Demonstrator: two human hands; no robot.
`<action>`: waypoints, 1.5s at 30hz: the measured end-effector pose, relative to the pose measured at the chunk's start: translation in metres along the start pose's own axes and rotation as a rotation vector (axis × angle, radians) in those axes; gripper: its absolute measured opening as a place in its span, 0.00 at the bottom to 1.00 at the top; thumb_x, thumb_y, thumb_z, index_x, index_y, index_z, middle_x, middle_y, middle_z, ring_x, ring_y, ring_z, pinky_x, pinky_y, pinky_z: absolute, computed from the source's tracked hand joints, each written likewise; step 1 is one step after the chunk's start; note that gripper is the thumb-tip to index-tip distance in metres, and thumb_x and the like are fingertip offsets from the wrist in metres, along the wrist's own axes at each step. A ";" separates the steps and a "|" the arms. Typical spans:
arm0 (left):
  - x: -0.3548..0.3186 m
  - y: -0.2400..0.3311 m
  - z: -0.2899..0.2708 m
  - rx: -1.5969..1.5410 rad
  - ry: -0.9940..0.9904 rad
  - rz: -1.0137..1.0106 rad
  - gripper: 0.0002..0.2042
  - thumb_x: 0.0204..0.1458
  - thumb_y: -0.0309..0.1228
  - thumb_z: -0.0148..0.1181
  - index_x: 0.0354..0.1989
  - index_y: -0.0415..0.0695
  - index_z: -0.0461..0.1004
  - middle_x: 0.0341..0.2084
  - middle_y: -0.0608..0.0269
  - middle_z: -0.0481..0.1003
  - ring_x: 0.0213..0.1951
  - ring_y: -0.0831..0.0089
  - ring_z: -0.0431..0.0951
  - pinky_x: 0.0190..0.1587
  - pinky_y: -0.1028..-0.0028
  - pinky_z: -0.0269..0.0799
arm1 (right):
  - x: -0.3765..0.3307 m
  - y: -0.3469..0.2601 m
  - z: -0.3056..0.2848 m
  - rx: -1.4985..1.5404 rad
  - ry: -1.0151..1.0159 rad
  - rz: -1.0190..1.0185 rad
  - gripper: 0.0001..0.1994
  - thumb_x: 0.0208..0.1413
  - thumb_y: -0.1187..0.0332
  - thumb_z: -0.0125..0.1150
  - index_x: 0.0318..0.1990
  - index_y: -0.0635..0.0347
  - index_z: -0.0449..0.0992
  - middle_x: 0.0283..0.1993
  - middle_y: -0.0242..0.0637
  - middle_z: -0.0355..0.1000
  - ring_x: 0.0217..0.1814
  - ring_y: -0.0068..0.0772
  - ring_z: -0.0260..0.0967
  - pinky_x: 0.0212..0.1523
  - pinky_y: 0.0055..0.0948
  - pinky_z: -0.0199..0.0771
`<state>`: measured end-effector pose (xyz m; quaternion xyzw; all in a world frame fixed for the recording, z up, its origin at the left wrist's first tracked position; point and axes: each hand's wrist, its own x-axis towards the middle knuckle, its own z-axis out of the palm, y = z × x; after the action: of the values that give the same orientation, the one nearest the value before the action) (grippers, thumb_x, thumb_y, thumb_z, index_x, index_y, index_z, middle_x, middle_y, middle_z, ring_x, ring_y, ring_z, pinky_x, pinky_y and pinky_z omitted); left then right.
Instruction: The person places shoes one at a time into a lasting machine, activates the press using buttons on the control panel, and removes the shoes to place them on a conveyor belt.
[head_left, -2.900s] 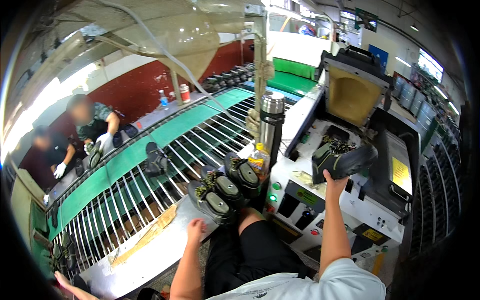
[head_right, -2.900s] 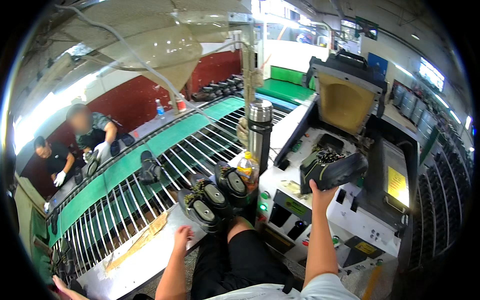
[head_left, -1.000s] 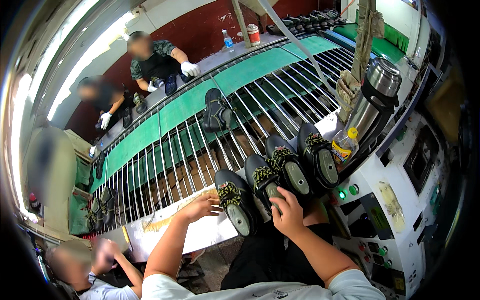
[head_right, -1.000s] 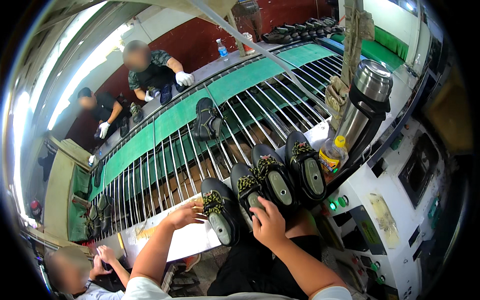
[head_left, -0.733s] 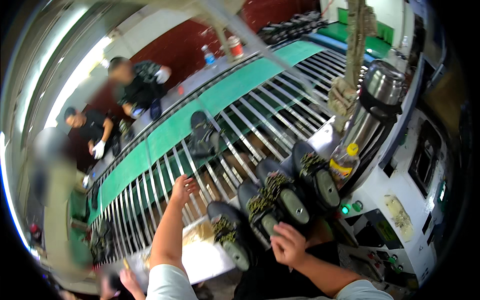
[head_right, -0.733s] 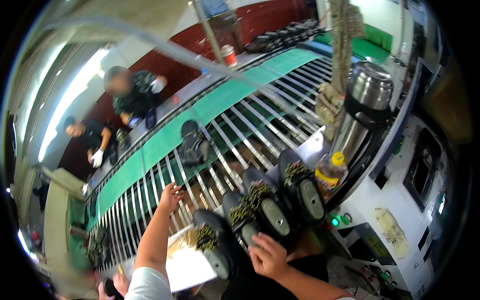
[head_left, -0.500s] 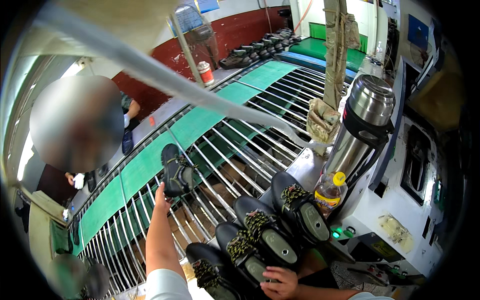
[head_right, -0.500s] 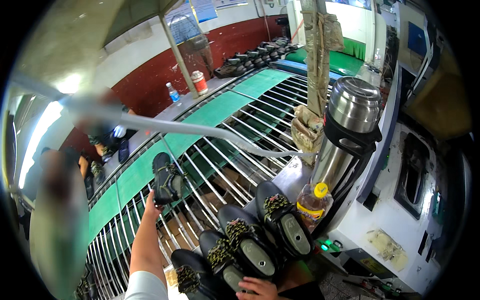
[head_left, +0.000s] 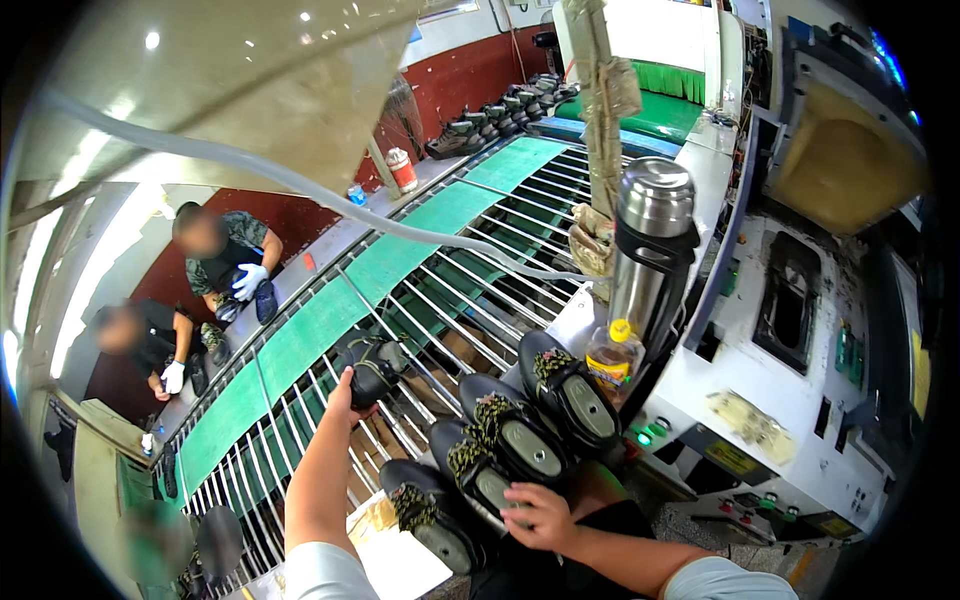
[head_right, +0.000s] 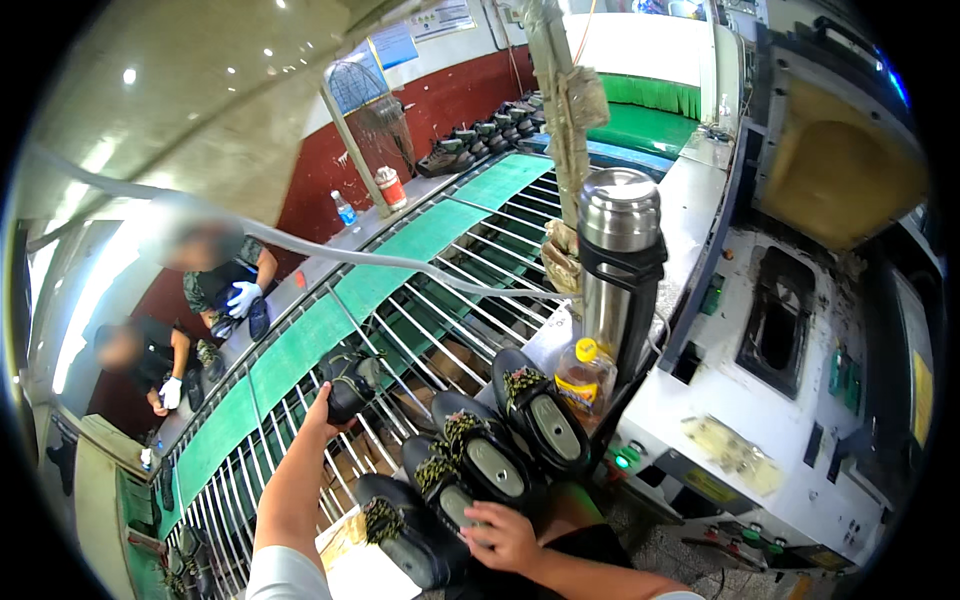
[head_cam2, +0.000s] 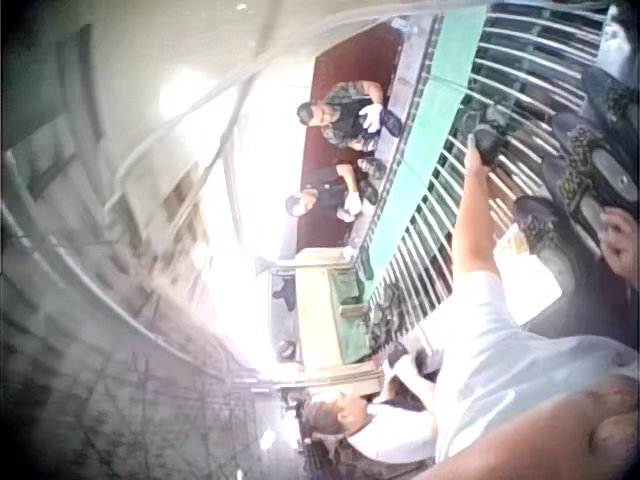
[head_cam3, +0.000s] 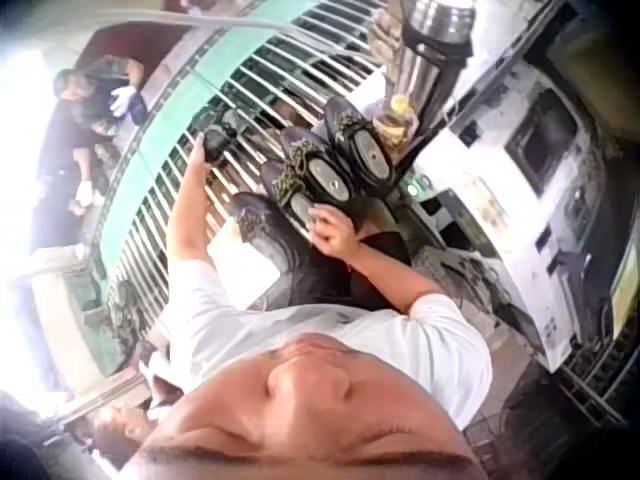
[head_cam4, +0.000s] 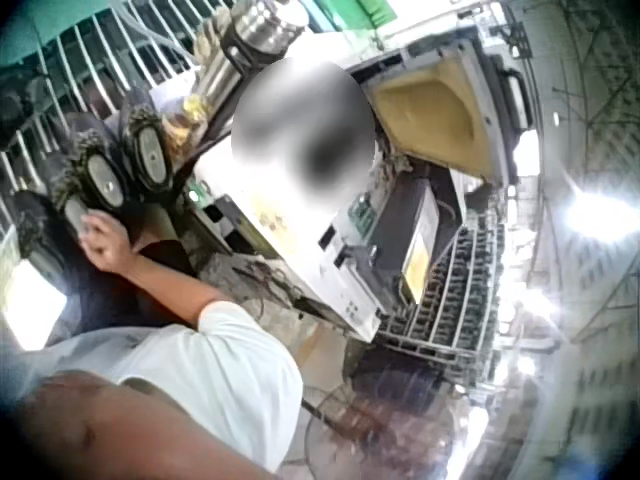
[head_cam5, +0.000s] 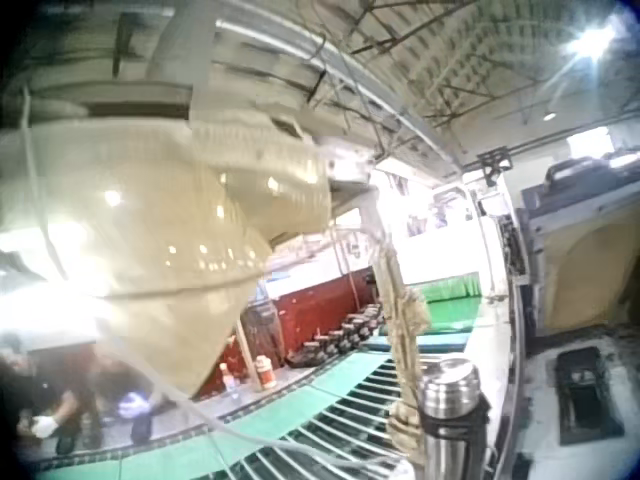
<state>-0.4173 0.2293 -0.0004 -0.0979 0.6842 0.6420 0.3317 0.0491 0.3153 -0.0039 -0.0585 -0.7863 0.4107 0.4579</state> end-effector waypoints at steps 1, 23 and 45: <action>-0.042 0.002 0.017 -0.017 -0.020 -0.022 0.23 0.53 0.55 0.56 0.48 0.52 0.70 0.43 0.58 0.75 0.43 0.56 0.77 0.36 0.48 0.76 | 0.001 -0.002 -0.001 0.008 0.002 0.041 0.08 0.40 0.72 0.67 0.32 0.56 0.80 0.45 0.39 0.75 0.48 0.44 0.73 0.46 0.35 0.75; -0.520 -0.296 0.031 -0.562 -1.052 -0.535 0.46 0.48 0.67 0.49 0.70 0.48 0.48 0.65 0.43 0.53 0.62 0.47 0.61 0.64 0.57 0.59 | -0.060 -0.144 -0.127 1.732 -0.284 0.770 0.48 0.39 0.61 0.74 0.67 0.64 0.51 0.69 0.51 0.51 0.69 0.45 0.54 0.67 0.44 0.58; -0.349 -0.187 0.139 1.313 -0.207 1.273 0.06 0.34 0.28 0.63 0.24 0.53 0.82 0.47 0.62 0.71 0.62 0.48 0.58 0.63 0.33 0.43 | -0.027 -0.066 -0.432 0.131 0.962 0.553 0.40 0.36 0.75 0.68 0.63 0.56 0.60 0.50 0.39 0.71 0.49 0.38 0.70 0.49 0.34 0.71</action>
<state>-0.0014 0.2296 0.0555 0.5632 0.8029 0.1919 -0.0358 0.4154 0.5151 0.1289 -0.4148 -0.4168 0.4908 0.6429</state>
